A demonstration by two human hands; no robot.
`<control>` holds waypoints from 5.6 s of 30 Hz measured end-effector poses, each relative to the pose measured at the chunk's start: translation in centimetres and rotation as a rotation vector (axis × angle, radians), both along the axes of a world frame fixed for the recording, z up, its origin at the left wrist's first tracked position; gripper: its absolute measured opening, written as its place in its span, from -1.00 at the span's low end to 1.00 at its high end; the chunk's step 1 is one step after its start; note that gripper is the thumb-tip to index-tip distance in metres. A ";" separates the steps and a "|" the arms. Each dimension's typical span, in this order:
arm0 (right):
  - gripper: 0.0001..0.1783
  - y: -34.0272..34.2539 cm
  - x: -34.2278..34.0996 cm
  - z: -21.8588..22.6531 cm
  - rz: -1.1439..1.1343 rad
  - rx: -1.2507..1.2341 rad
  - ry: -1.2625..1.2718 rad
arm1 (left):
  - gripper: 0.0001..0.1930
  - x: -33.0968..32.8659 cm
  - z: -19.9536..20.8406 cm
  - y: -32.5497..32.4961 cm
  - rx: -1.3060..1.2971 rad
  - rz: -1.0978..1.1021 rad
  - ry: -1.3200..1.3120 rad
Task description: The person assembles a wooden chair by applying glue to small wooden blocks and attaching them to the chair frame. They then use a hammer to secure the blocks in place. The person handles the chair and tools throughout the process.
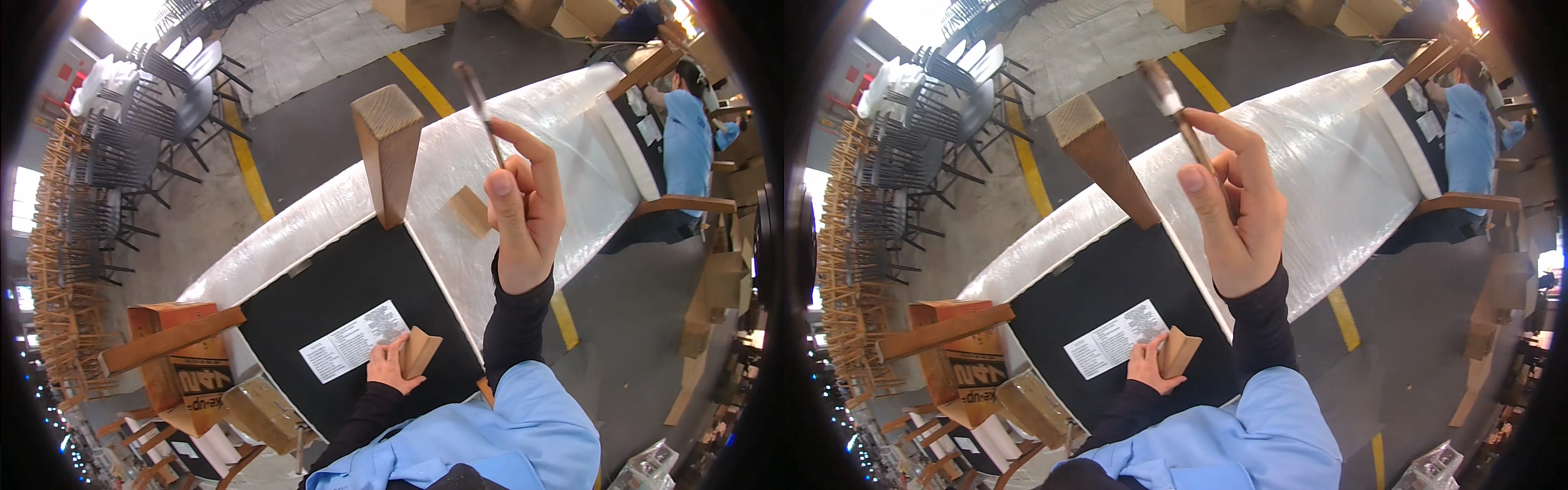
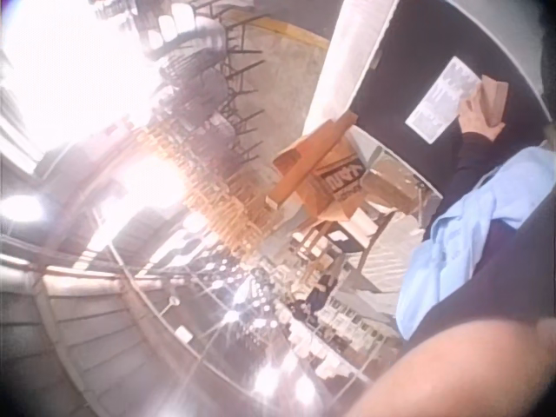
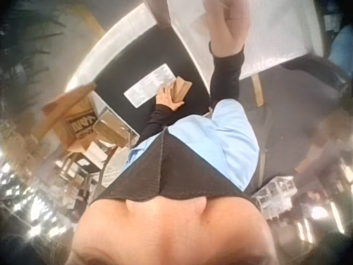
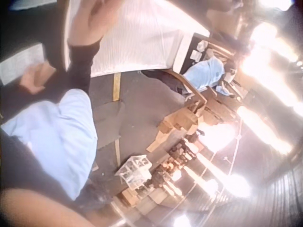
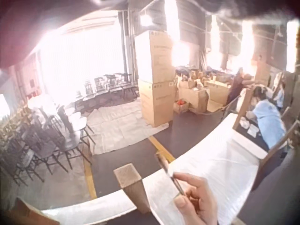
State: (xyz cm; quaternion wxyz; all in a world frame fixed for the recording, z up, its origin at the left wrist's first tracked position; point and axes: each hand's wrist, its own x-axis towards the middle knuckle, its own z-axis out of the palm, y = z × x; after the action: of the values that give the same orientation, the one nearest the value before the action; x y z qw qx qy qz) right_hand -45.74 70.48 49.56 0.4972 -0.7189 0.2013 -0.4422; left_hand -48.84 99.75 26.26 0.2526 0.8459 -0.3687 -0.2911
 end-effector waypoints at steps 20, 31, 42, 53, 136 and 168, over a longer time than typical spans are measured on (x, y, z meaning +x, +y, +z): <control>-0.63 -3.2 -4.5 3.6 0.217 -0.119 0.020 | 0.07 -0.3 0.3 -0.6 0.040 -0.051 -0.034; -0.70 -2.8 -0.6 3.6 0.262 -0.103 0.015 | 0.08 -0.4 0.2 -0.4 0.041 -0.006 0.013; -0.65 0.7 -1.3 0.9 -0.137 -0.237 -0.127 | 0.09 -0.3 -0.3 -0.1 0.028 -0.021 0.005; -0.65 1.9 0.1 -0.9 -0.285 -0.452 -0.092 | 0.09 -0.3 0.3 -0.3 0.018 -0.019 -0.006; -0.61 18.3 -6.6 -7.8 0.989 -0.605 1.177 | -0.69 12.8 -13.8 37.5 -0.515 1.931 -0.554; -0.31 -9.8 -3.0 -24.6 -0.270 -0.450 1.221 | -0.27 12.9 -8.6 28.6 -0.676 2.457 -0.521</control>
State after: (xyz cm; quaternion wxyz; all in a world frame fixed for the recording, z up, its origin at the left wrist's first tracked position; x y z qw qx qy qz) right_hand -48.71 60.64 24.93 0.0718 -0.8951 0.4377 -0.0453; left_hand -35.94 128.37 17.66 0.4731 0.5545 0.5500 0.4077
